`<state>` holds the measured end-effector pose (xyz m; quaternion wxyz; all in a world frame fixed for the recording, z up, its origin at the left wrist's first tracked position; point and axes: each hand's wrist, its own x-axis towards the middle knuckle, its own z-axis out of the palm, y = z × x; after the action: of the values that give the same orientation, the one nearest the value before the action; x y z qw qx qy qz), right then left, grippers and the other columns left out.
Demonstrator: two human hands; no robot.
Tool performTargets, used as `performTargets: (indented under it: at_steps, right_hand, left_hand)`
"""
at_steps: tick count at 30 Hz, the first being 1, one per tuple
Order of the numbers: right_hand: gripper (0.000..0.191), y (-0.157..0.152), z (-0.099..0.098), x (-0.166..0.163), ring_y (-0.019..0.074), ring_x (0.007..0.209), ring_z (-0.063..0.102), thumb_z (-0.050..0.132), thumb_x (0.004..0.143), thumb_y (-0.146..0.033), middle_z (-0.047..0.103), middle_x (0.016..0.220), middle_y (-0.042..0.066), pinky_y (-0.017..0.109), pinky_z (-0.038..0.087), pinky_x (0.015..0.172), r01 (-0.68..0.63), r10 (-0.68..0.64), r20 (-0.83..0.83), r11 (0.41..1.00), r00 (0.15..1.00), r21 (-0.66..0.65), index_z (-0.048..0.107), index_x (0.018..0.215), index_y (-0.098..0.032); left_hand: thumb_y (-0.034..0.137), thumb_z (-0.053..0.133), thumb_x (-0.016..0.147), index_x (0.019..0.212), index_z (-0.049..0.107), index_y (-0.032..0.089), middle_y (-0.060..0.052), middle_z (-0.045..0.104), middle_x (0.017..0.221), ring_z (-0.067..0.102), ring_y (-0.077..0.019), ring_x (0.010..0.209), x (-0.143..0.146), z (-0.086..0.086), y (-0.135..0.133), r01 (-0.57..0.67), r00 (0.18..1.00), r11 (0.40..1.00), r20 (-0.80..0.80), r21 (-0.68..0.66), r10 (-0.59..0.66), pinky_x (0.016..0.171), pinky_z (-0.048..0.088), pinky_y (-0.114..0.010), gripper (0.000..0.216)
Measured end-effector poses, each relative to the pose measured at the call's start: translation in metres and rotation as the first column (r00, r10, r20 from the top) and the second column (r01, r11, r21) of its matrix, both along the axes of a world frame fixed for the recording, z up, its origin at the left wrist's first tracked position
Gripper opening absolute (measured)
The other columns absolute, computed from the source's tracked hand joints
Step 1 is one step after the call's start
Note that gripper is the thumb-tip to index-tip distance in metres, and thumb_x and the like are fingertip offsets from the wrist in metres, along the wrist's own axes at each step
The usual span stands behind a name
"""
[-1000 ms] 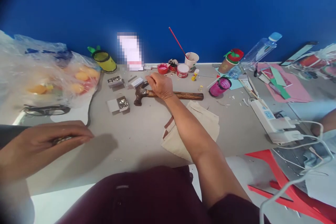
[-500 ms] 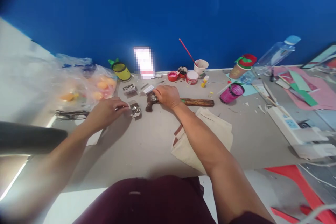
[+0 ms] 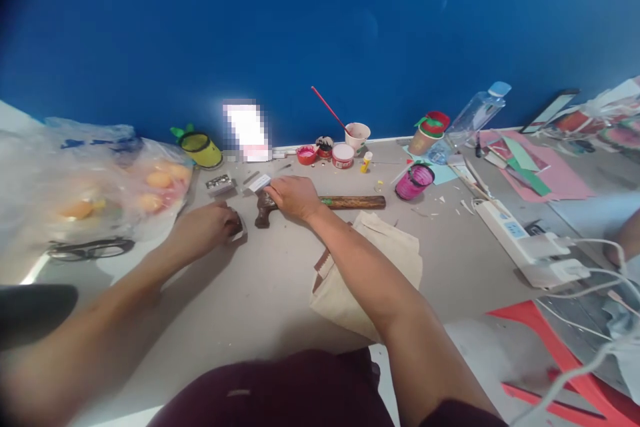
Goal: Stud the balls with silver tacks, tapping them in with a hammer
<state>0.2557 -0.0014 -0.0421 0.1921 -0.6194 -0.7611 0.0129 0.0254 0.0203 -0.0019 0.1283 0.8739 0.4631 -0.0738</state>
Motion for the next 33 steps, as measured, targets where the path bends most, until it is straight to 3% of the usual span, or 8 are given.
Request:
performTargets:
  at_steps: [3,8,13,17,20,24,27,33]
  right_hand:
    - [0.039,-0.001,0.002,-0.001,0.0193,0.085,0.065,0.043,0.108,-0.043,0.077,0.097,0.007,0.031,0.029,0.068,0.002,-0.002,-0.013,1.000,1.000,-0.014,0.072,0.094,-0.020]
    - [0.037,0.000,0.000,-0.001,0.0184,0.082,0.063,0.047,0.107,-0.041,0.077,0.094,0.006,0.031,0.027,0.066,0.007,-0.007,-0.036,1.000,0.999,-0.017,0.072,0.091,-0.020]
    - [0.035,0.002,-0.004,0.001,0.0174,0.079,0.062,0.049,0.106,-0.038,0.076,0.091,0.006,0.030,0.027,0.066,-0.007,0.006,-0.077,1.000,0.997,-0.005,0.070,0.086,-0.019]
    - [0.030,0.002,-0.001,0.002,0.0165,0.076,0.060,0.055,0.102,-0.034,0.073,0.084,0.005,0.028,0.031,0.067,-0.010,0.014,-0.223,1.000,0.975,0.019,0.068,0.080,-0.019]
    - [0.023,-0.002,0.011,-0.007,0.0153,0.072,0.060,0.059,0.097,-0.030,0.070,0.077,0.002,0.026,0.036,0.069,-0.013,0.027,-0.498,0.999,0.867,0.031,0.068,0.080,-0.019]
    - [0.013,-0.013,0.032,-0.035,0.0133,0.063,0.061,0.064,0.090,-0.027,0.067,0.069,-0.002,0.025,0.043,0.065,-0.168,0.007,-0.803,0.979,0.596,-0.116,0.069,0.082,-0.019]
    - [0.010,-0.017,0.043,-0.057,0.0137,0.064,0.062,0.071,0.086,-0.028,0.068,0.068,-0.002,0.025,0.044,0.063,-0.278,0.002,-0.832,0.943,0.555,-0.184,0.072,0.087,-0.019]
    - [0.014,-0.013,0.052,-0.078,0.0113,0.057,0.056,0.072,0.086,-0.031,0.064,0.062,-0.003,0.023,0.042,0.056,-0.340,-0.059,-0.877,0.908,0.478,-0.246,0.075,0.083,-0.017]
  left_hand:
    - [0.021,0.045,0.092,0.083,0.074,0.018,-0.014,0.070,0.103,0.068,-0.0299,0.089,0.004,0.005,-0.006,0.007,0.989,0.999,-0.145,0.051,0.000,0.061,0.036,-0.033,0.031]
    - [0.019,0.039,0.096,0.093,0.068,0.014,-0.018,0.069,0.106,0.069,-0.0312,0.085,0.004,0.008,-0.009,0.011,0.982,0.996,-0.188,0.084,0.005,0.057,0.032,-0.034,0.030]
    - [0.029,0.038,0.100,0.094,0.061,0.020,-0.011,0.071,0.085,0.067,-0.0295,0.078,-0.007,0.010,-0.012,-0.117,0.992,0.986,-0.023,0.122,0.121,0.058,0.031,-0.033,0.026]
    - [0.034,0.048,0.095,0.085,0.060,0.022,-0.004,0.071,0.079,0.065,-0.0237,0.073,-0.018,0.012,-0.016,-0.209,0.936,0.978,0.295,0.021,0.193,0.064,0.038,-0.031,0.020]
    - [0.035,0.057,0.087,0.080,0.064,0.022,-0.001,0.072,0.077,0.065,-0.0208,0.073,-0.024,0.014,-0.020,-0.252,0.806,0.961,0.524,-0.116,0.275,0.068,0.043,-0.029,0.016]
    - [0.035,0.065,0.080,0.078,0.069,0.021,-0.001,0.073,0.077,0.066,-0.0201,0.073,-0.025,0.016,-0.024,-0.273,0.654,0.939,0.676,-0.210,0.341,0.069,0.047,-0.029,0.014]
    - [0.037,0.068,0.077,0.079,0.072,0.021,-0.001,0.074,0.079,0.066,-0.0205,0.074,-0.025,0.017,-0.026,-0.267,0.575,0.931,0.734,-0.250,0.363,0.069,0.048,-0.029,0.017]
    - [0.033,0.067,0.076,0.082,0.074,0.020,-0.001,0.076,0.081,0.067,-0.0201,0.078,-0.027,0.016,-0.028,-0.333,0.501,0.912,0.775,-0.238,0.385,0.074,0.050,-0.030,0.016]
